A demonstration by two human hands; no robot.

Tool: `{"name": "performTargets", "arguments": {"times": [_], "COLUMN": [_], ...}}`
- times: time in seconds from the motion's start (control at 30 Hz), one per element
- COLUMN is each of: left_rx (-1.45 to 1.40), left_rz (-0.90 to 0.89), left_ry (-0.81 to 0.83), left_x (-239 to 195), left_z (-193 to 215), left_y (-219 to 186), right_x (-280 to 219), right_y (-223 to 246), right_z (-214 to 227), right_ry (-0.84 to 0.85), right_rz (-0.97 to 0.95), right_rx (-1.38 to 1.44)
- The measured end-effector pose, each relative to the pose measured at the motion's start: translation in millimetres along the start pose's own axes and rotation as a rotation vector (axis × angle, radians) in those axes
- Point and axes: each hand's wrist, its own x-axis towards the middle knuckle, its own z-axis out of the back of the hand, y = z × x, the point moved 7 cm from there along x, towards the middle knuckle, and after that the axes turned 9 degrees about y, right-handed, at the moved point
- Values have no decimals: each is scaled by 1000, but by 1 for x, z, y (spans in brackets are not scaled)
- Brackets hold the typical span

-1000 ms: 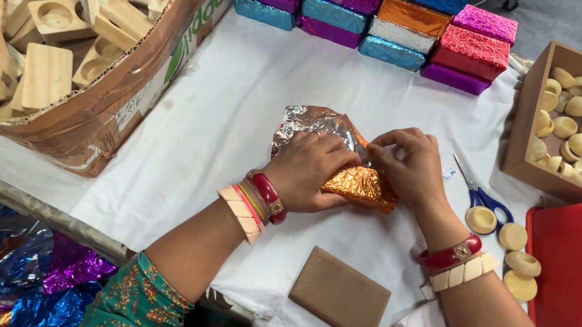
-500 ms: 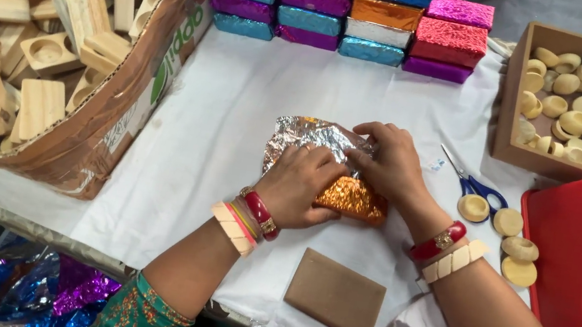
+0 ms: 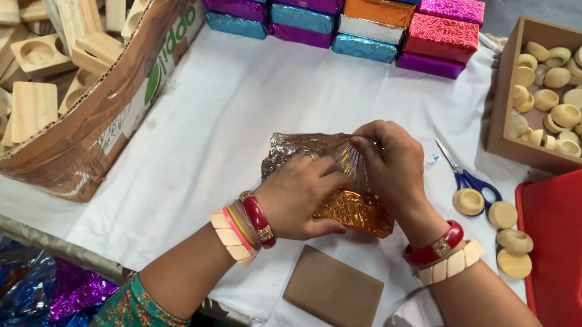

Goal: The person wraps a small rectangular box with orange metallic foil, folding the edges and corners neatly. They use a tape dispenser to apply clear tape to secure the foil, then place the finished box with other wrapped boxes on the table.

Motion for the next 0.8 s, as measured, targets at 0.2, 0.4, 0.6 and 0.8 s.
{"name": "performTargets", "arguments": {"times": [0.2, 0.4, 0.6, 0.8], "left_rx": [-60, 129, 192, -21], "left_rz": [74, 25, 214, 313], "left_ry": [-22, -273, -247, -334], "left_x": [-1, -4, -1, -7], "left_z": [-2, 18, -22, -10], "left_y": [7, -2, 35, 40], "right_x": [-4, -9, -12, -9], "right_y": [24, 23, -8, 5], "right_z": [16, 17, -3, 0], "right_ry": [-43, -43, 94, 153], "right_rz": [118, 156, 4, -16], "right_rx": [25, 100, 354, 275]}}
